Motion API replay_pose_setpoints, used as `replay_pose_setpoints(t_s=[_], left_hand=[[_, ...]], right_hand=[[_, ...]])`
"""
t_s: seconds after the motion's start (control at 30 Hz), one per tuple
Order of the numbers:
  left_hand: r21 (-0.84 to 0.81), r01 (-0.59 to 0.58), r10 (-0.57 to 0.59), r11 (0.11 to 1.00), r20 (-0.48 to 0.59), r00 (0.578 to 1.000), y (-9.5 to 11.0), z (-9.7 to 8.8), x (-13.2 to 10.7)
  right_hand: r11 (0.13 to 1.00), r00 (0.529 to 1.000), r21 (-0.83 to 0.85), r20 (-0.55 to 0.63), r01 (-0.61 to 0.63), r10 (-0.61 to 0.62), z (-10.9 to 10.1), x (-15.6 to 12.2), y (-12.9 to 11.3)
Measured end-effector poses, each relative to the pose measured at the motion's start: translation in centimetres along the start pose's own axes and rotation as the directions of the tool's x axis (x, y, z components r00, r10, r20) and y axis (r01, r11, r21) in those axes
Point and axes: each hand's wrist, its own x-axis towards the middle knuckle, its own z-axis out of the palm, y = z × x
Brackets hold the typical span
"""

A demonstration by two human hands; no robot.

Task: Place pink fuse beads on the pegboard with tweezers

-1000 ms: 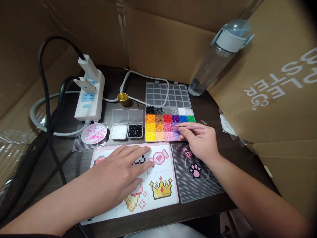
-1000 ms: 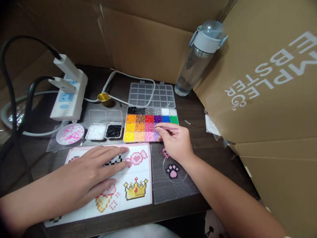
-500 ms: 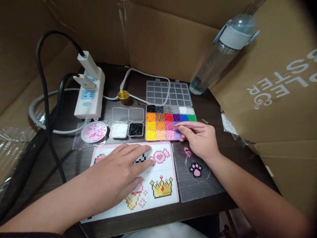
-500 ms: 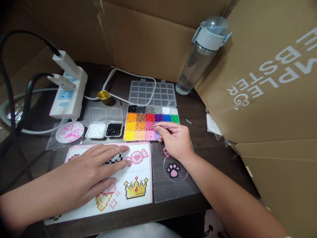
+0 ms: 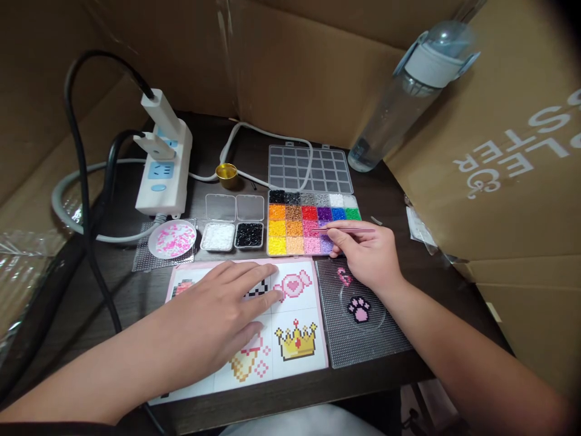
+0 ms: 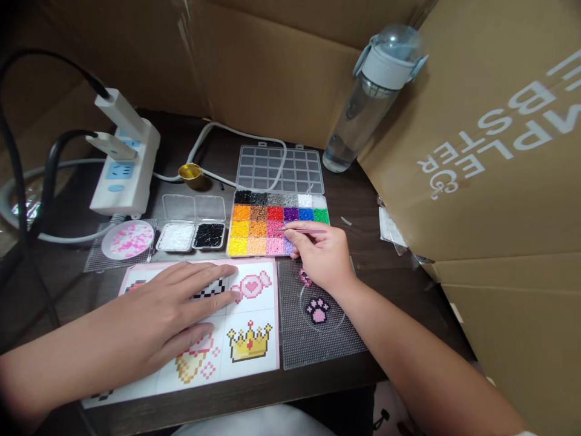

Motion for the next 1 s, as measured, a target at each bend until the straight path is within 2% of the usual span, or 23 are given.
replay_pose_setpoints(t_s=[0.23, 0.4, 0.67, 0.83, 1.0], left_hand=[[-0.057, 0.013, -0.015, 0.998, -0.040, 0.999, -0.1, 0.1, -0.1], [-0.032, 0.004, -0.004, 0.999, -0.015, 1.000, -0.1, 0.0, -0.1], [-0.088, 0.035, -0.035, 0.995, -0.003, 0.999, -0.2, 0.0, -0.2], [-0.113, 0.041, -0.039, 0.993, 0.016, 0.999, -0.3, -0.1, -0.1], [-0.072, 0.015, -0.012, 0.997, 0.034, 0.999, -0.3, -0.2, 0.0]], right_hand=[[1.000, 1.000, 0.005, 0.006, 0.001, -0.001, -0.1, 0.0, 0.1], [1.000, 1.000, -0.028, 0.015, -0.006, 0.007, -0.3, -0.1, 0.2], [1.000, 1.000, -0.017, 0.030, -0.004, 0.004, -0.6, -0.2, -0.1], [0.998, 0.998, 0.018, -0.042, 0.057, -0.056, -1.3, -0.7, -0.4], [0.992, 0.984, 0.023, -0.131, 0.128, -0.124, -3.2, -1.9, -0.7]])
